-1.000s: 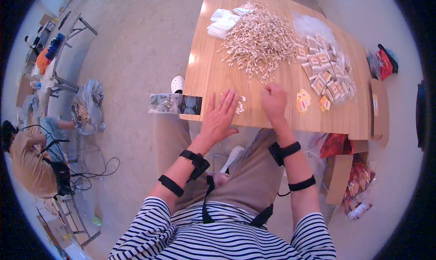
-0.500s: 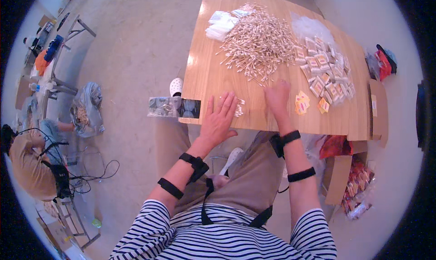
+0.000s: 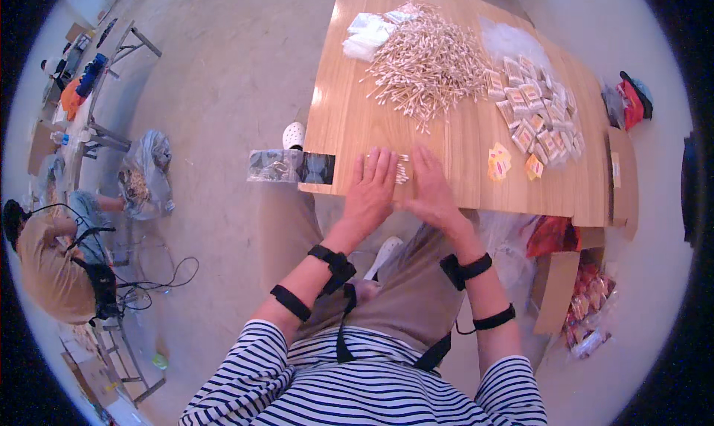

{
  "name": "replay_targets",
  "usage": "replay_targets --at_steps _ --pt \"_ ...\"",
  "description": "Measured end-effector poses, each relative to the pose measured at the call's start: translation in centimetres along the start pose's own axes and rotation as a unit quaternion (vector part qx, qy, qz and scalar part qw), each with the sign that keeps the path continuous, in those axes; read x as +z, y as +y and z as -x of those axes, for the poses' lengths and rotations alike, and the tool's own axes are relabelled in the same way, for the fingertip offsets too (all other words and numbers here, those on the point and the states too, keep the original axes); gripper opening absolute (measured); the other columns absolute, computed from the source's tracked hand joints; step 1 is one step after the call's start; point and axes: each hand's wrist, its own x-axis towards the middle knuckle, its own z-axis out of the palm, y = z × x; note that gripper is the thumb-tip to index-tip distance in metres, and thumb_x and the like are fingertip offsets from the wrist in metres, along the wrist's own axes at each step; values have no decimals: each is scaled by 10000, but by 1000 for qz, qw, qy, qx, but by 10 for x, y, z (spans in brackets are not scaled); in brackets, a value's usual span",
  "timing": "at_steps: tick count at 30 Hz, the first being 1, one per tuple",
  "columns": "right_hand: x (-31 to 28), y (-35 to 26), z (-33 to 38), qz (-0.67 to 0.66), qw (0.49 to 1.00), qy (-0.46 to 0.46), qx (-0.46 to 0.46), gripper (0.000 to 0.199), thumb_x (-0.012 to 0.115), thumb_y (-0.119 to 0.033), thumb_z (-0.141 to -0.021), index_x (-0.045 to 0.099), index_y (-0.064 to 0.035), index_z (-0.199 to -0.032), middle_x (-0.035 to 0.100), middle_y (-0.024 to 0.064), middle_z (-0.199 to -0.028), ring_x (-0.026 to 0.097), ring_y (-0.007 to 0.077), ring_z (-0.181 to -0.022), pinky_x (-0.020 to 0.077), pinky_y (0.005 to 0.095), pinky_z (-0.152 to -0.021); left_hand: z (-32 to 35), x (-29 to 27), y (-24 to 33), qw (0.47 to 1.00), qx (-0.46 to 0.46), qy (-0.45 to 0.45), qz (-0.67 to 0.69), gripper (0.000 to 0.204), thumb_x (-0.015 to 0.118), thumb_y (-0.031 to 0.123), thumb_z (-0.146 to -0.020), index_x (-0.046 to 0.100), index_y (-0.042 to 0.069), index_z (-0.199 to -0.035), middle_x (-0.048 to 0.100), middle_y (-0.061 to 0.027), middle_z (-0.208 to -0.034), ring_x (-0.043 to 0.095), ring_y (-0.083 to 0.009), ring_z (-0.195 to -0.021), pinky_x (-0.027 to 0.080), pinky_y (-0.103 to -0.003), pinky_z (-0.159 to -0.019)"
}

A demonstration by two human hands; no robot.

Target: The person is sorting and packing cotton swabs into small plastic packets.

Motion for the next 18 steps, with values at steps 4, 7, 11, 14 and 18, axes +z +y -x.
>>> replay_targets --at_steps 4,7,11,14,18 --pt "2 -19 6 107 987 -119 16 1078 844 -259 -637 277 22 -1510 266 232 -1586 234 374 -1487 239 473 -1206 0 4 0 999 22 31 2 1076 865 246 -578 335 -24 -1474 379 -192 -1495 293 -365 -1453 192 -501 -1219" --pt "22 -25 8 120 990 -65 19 1021 824 -209 -644 308 38 -1490 302 213 -1573 243 371 -1485 228 501 -1203 3 8 -7 998 28 39 28 1114 870 217 -554 312 -35 -1484 352 -210 -1515 264 -375 -1466 178 -508 -1220" --pt "38 -21 11 190 981 -22 29 930 754 -111 -686 310 41 -1489 311 200 -1570 236 367 -1490 219 510 -1204 11 -17 -18 998 26 -11 62 990 802 135 -635 321 -67 -1476 306 -220 -1555 247 -370 -1482 154 -533 -1218" --pt "43 -21 12 190 981 15 19 955 748 -60 -649 306 42 -1490 309 217 -1564 235 374 -1490 226 524 -1198 19 -29 -30 998 -25 -30 52 1127 872 213 -572 286 -60 -1495 263 -211 -1586 196 -356 -1506 129 -541 -1223" --pt "47 -25 7 189 981 37 13 1004 763 -39 -595 303 57 -1483 312 240 -1555 233 390 -1490 223 543 -1196 20 -29 -33 998 -32 -31 50 1239 915 280 -513 259 -52 -1510 246 -200 -1599 179 -344 -1513 119 -545 -1224"
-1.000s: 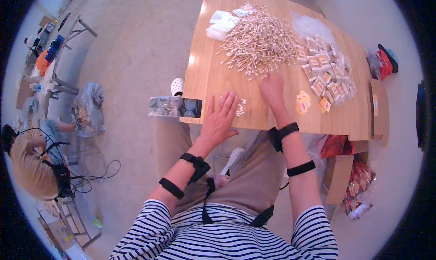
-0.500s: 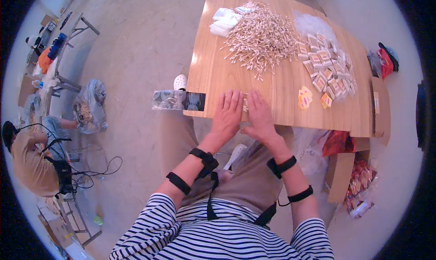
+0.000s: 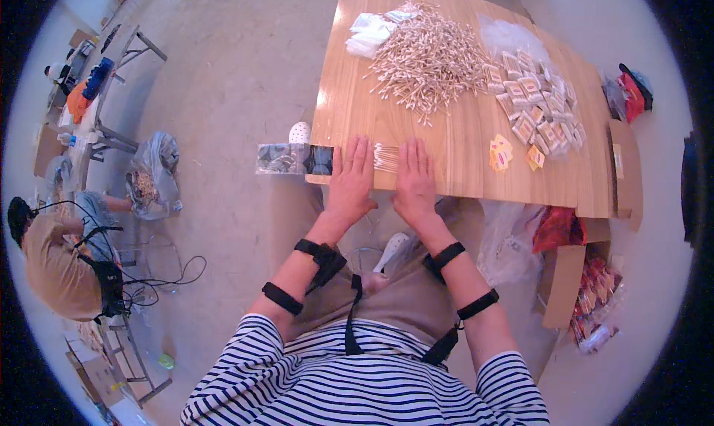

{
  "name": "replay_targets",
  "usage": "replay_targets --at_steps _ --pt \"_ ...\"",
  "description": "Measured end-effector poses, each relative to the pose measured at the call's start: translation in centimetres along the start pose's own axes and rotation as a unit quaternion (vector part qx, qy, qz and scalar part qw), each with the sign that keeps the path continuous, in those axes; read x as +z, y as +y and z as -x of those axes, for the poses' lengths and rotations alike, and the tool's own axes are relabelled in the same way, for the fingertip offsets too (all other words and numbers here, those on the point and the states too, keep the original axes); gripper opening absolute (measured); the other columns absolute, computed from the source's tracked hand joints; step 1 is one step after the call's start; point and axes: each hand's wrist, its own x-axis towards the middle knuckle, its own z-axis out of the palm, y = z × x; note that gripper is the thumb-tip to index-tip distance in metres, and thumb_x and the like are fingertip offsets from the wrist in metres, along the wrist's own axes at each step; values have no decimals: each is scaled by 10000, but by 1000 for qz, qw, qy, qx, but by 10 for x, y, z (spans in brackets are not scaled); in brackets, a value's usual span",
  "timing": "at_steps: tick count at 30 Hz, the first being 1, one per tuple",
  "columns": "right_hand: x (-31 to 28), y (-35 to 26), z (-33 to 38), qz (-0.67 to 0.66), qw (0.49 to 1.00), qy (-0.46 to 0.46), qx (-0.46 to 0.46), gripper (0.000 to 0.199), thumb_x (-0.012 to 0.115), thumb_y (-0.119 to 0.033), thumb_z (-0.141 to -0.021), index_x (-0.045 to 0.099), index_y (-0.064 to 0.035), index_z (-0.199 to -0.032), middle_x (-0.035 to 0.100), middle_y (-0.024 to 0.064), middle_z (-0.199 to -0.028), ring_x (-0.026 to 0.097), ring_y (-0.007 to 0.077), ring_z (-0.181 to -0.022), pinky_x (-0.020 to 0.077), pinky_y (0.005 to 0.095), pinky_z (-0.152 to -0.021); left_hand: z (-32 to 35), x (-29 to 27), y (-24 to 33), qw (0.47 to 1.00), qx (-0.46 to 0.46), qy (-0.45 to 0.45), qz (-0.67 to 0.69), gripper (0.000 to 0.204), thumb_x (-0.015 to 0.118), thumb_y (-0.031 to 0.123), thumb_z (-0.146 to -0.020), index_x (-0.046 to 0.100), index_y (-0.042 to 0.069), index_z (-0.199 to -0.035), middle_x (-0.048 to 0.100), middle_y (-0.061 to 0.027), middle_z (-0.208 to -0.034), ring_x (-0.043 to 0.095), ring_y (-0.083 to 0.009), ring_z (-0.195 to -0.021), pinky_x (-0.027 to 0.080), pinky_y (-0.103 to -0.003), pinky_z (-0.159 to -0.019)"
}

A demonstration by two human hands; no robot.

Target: The person is sorting and packing cotton swabs into small plastic packets.

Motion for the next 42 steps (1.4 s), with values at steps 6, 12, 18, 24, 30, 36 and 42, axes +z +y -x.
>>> replay_targets --at_steps 6,12,18,24,30,36,42 --pt "1 -13 -2 -18 1000 5 8 822 669 -56 -725 332 81 -1462 329 263 -1540 252 397 -1478 208 498 -1213 -1 3 3 1000 -2 9 -19 1251 927 322 -513 266 -51 -1507 238 -194 -1603 176 -345 -1513 126 -553 -1219" --pt "-4 -18 0 -40 999 4 13 789 650 -62 -745 340 86 -1455 324 273 -1540 253 404 -1477 201 491 -1217 -3 4 2 999 -4 10 -33 1224 920 368 -532 292 -51 -1494 247 -190 -1602 186 -342 -1510 117 -563 -1216" --pt "-4 -17 -1 -21 1000 -9 6 875 718 -83 -700 328 79 -1466 304 257 -1555 235 391 -1487 192 481 -1221 -11 6 1 997 43 45 -39 1120 892 315 -550 362 -26 -1476 307 -172 -1579 218 -307 -1504 125 -590 -1210" --pt "-4 -18 -2 -4 1000 -23 14 928 754 -102 -691 301 62 -1484 285 255 -1566 232 389 -1488 188 471 -1223 -19 3 4 998 32 27 -42 1109 898 307 -539 380 -20 -1464 320 -172 -1572 238 -307 -1496 122 -611 -1201" --pt "4 -19 -4 4 999 1 33 953 785 -139 -695 294 61 -1487 275 252 -1574 220 375 -1494 181 475 -1221 -23 11 2 998 28 34 -37 1122 909 299 -520 385 -23 -1458 317 -185 -1571 250 -319 -1491 126 -625 -1192" --pt "-3 -27 -12 44 992 -76 90 1025 842 -277 -681 296 14 -1497 259 235 -1589 206 362 -1501 202 489 -1208 -23 15 1 999 29 36 -27 1126 908 295 -517 382 -31 -1458 315 -191 -1571 261 -323 -1487 128 -638 -1183" --pt "-7 -26 -17 29 993 -72 93 1027 845 -292 -679 302 -3 -1501 254 209 -1599 189 349 -1510 180 531 -1204 -24 17 1 998 28 54 -22 1143 905 294 -522 358 -32 -1472 304 -189 -1577 253 -317 -1492 134 -647 -1176"
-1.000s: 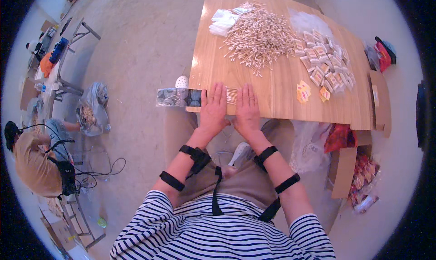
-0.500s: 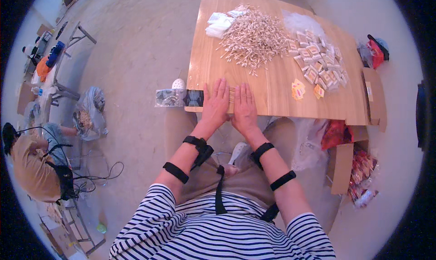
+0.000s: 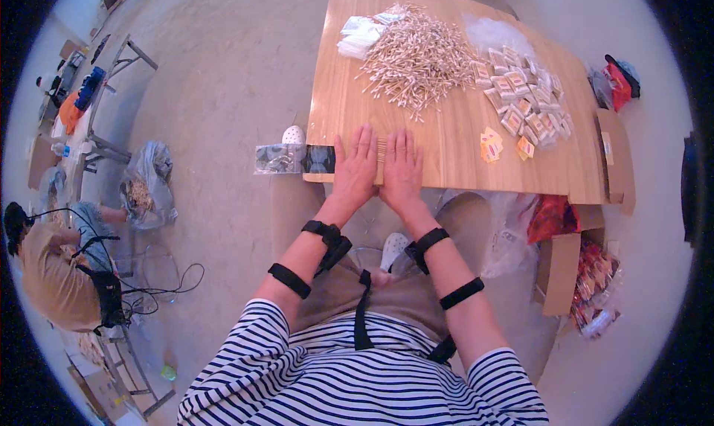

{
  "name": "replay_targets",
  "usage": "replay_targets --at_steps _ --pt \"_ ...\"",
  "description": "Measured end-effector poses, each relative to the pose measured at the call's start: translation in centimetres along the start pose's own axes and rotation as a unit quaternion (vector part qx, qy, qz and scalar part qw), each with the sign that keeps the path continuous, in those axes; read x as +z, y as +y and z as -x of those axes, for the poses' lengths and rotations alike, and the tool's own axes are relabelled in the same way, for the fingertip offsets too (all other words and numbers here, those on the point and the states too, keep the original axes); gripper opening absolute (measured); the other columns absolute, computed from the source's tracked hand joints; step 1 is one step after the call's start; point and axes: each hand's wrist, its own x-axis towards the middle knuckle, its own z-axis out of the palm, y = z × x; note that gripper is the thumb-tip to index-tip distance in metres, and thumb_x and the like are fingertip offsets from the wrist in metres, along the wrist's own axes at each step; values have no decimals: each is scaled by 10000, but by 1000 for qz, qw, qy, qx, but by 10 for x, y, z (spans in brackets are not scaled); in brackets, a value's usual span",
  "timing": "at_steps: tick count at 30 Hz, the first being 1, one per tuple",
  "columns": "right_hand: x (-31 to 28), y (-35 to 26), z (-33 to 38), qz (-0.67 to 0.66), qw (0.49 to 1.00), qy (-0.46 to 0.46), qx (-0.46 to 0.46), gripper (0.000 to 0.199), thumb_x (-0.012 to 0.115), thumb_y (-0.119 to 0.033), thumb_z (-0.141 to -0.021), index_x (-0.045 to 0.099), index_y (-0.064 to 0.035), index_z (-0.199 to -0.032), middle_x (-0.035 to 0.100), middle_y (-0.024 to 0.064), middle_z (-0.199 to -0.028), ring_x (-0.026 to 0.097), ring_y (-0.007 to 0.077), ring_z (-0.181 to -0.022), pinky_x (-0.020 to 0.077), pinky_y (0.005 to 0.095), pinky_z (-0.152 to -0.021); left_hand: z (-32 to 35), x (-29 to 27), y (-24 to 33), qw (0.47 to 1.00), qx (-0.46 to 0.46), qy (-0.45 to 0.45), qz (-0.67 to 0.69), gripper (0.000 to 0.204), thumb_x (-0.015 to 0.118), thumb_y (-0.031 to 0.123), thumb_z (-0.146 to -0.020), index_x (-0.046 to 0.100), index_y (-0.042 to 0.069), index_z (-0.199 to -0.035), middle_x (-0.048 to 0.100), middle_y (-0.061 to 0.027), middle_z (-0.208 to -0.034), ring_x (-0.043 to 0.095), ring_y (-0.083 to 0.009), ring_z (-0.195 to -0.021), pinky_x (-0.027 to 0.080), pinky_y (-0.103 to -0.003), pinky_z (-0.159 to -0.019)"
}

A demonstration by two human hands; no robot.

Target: The person is sorting and packing cotton swabs into small plastic packets.

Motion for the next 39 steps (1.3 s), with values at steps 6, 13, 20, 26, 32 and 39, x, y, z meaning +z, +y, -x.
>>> replay_targets --at_steps 6,13,20,26,32,39 --pt "11 3 -3 7 999 31 -10 1033 837 -255 -666 297 4 -1508 251 212 -1601 184 351 -1511 168 534 -1208 2 -4 5 998 -15 -42 -38 1118 882 334 -588 329 -23 -1491 266 -178 -1599 219 -319 -1504 124 -647 -1179" --pt "1 4 6 -24 999 -11 -41 1049 834 -213 -637 296 25 -1505 229 239 -1601 184 360 -1509 151 524 -1218 15 -5 7 997 -14 -59 -39 1129 877 382 -611 312 -25 -1500 228 -180 -1615 187 -335 -1512 122 -616 -1195" --pt "7 33 19 6 1000 23 -1 1102 854 -220 -610 273 24 -1513 244 203 -1601 182 345 -1512 158 533 -1213 17 -12 9 999 -12 -43 -7 1125 890 211 -543 325 -27 -1486 279 -179 -1589 229 -311 -1502 150 -589 -1202" --pt "-2 22 14 2 1000 12 7 1086 828 -157 -614 258 22 -1520 257 190 -1599 167 334 -1520 170 563 -1198 18 -5 6 998 -7 -49 -41 1244 927 326 -520 262 -21 -1513 220 -178 -1615 197 -333 -1509 151 -604 -1195" --pt "-2 25 8 7 999 9 -37 964 784 -151 -665 328 5 -1500 268 184 -1595 186 338 -1512 181 570 -1196 17 -7 8 999 -13 -43 -28 1251 928 334 -514 262 -16 -1514 214 -177 -1617 196 -336 -1509 164 -600 -1193" --pt "0 14 4 -25 996 2 -89 992 794 -152 -663 297 9 -1507 250 188 -1602 169 340 -1516 179 532 -1212 18 -1 4 999 -4 -32 -34 1211 919 345 -547 278 -17 -1508 223 -185 -1614 207 -343 -1504 146 -593 -1198"
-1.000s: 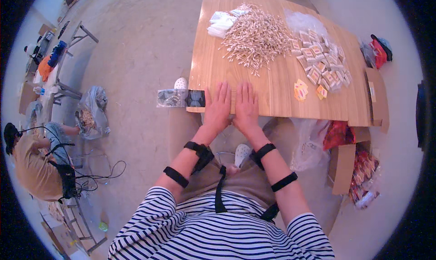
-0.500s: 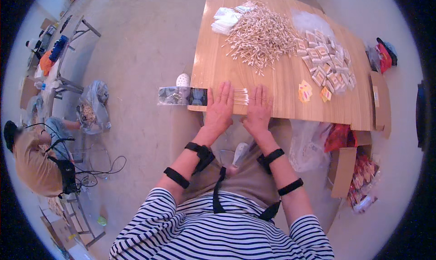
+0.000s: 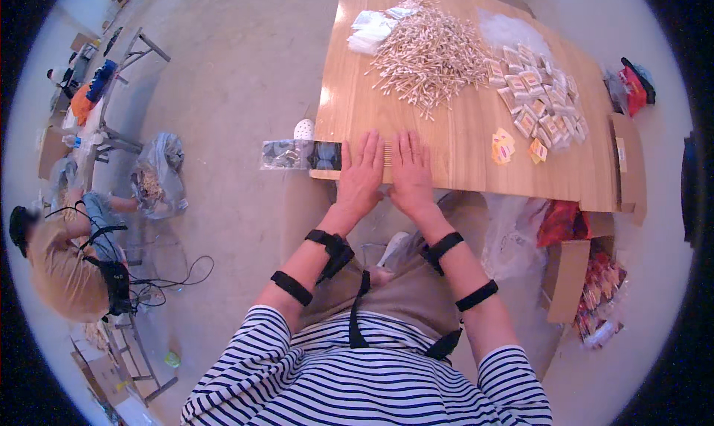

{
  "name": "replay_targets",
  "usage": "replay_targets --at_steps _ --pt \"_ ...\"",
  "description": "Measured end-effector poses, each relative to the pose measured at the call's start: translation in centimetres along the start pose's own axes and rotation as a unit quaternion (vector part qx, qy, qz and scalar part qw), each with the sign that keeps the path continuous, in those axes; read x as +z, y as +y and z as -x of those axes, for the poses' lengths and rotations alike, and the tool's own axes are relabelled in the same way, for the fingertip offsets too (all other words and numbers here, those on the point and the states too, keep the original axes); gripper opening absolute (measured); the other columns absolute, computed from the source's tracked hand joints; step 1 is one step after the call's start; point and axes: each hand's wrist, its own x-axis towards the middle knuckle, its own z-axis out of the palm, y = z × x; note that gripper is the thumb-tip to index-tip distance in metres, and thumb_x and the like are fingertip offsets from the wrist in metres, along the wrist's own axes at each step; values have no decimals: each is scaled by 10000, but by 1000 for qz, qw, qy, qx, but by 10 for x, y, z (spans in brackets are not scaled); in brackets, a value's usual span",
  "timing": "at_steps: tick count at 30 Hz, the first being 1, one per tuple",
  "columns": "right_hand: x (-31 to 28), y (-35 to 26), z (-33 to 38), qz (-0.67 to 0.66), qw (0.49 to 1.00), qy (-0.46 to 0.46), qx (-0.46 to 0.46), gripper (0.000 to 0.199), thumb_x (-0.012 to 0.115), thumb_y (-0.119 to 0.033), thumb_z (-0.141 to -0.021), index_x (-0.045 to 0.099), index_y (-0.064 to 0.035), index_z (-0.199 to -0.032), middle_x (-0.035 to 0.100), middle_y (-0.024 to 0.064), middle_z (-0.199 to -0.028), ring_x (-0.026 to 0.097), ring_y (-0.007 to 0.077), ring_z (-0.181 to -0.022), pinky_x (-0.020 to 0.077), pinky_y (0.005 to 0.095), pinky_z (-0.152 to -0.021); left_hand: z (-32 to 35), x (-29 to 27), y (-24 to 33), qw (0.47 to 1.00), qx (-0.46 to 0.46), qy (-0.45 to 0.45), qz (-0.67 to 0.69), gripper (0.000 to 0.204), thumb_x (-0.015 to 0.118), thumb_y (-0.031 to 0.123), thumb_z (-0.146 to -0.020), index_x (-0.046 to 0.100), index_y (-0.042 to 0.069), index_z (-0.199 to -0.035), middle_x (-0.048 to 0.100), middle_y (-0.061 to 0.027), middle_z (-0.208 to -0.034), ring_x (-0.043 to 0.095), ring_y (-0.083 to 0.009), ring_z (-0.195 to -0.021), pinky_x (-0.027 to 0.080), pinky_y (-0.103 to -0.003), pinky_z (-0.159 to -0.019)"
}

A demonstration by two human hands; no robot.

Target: The person is sorting and packing cotton swabs into small plastic packets.

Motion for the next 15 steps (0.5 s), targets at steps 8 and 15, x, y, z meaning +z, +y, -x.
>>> replay_targets --at_steps 8,15 --pt "3 0 2 -4 1000 26 1 982 782 -130 -659 297 9 -1502 291 187 -1579 215 343 -1501 211 533 -1200 16 -22 0 996 -73 -52 8 1196 914 339 -572 271 -26 -1511 225 -208 -1607 182 -344 -1511 80 -604 -1200" --pt "12 -7 -5 -15 996 65 -53 873 733 -101 -698 342 57 -1463 305 242 -1554 236 388 -1481 186 509 -1216 18 -16 0 996 -78 -39 -32 1241 911 396 -552 257 -33 -1517 198 -194 -1623 154 -326 -1522 90 -611 -1195"
